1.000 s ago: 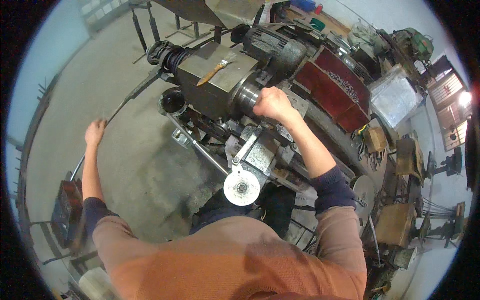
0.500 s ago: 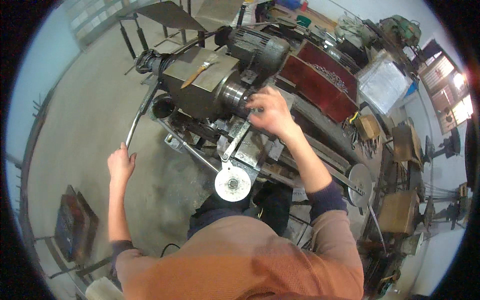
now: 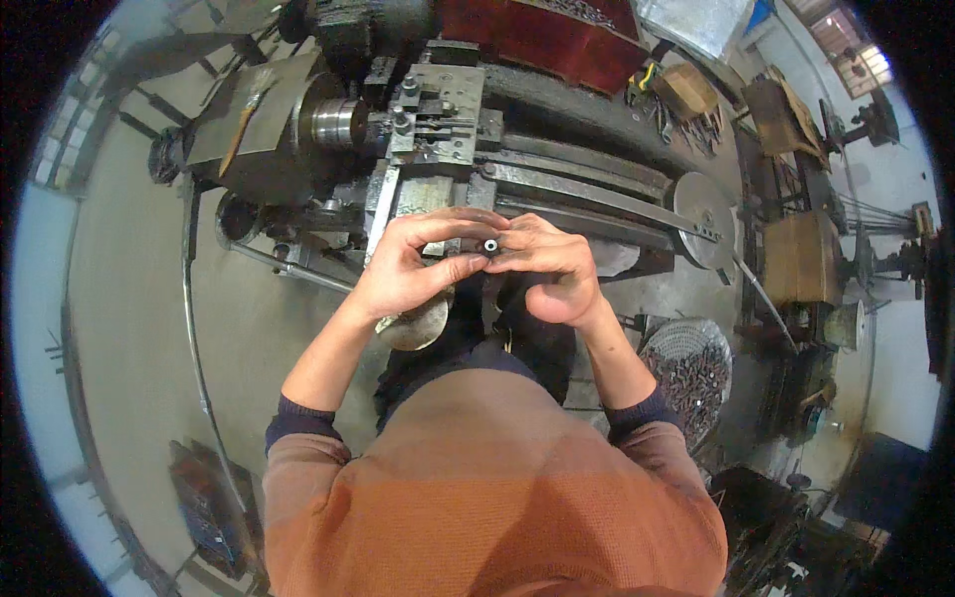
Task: The person operates a metal turning machine, repeatedly loading small metal pieces into the chuck, adjusting controls, and removing finished pieces. The person places the finished pieces into a nearby metal basket.
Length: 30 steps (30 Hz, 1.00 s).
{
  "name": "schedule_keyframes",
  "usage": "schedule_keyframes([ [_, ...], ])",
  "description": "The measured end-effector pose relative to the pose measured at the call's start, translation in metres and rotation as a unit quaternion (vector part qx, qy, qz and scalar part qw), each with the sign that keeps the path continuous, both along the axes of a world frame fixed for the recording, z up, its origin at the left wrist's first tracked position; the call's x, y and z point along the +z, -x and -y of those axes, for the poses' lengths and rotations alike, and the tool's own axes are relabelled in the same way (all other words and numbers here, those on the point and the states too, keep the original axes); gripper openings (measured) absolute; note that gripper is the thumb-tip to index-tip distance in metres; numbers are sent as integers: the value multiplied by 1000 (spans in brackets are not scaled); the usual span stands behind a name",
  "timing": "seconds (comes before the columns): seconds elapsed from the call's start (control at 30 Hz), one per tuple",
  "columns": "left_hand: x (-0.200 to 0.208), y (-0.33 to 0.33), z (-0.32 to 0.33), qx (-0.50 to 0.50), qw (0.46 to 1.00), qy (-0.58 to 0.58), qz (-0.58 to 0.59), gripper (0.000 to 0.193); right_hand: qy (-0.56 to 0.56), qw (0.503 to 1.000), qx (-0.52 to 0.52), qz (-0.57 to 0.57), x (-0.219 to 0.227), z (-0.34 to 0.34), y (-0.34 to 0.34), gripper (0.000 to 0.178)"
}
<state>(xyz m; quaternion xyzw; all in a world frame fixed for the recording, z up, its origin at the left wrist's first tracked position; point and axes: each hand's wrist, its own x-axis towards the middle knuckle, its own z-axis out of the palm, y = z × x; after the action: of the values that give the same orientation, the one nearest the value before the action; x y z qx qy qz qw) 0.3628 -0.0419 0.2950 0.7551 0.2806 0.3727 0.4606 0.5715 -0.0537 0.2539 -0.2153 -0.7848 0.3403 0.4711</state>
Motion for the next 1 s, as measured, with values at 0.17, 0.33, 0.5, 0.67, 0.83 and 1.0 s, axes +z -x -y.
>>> schedule_keyframes([
  [0.17,-15,-5,-2,11,1000,1,18,21,28,999,4,-19,-15,0,2,44],
  [0.33,-22,-4,-5,31,999,22,38,18,54,998,5,-23,-17,-3,5,46],
  [0.5,-26,-5,-7,46,994,76,57,17,51,999,5,-17,-14,-8,6,41],
  [0.67,-24,-4,-11,55,991,99,63,17,11,999,-40,9,-12,-9,9,40],
  [0.83,-25,-1,-13,60,988,85,116,17,-44,995,-86,25,-4,-10,18,41],
  [1.0,-21,7,-16,96,991,85,32,16,-69,990,-102,75,1,-15,12,41],
])
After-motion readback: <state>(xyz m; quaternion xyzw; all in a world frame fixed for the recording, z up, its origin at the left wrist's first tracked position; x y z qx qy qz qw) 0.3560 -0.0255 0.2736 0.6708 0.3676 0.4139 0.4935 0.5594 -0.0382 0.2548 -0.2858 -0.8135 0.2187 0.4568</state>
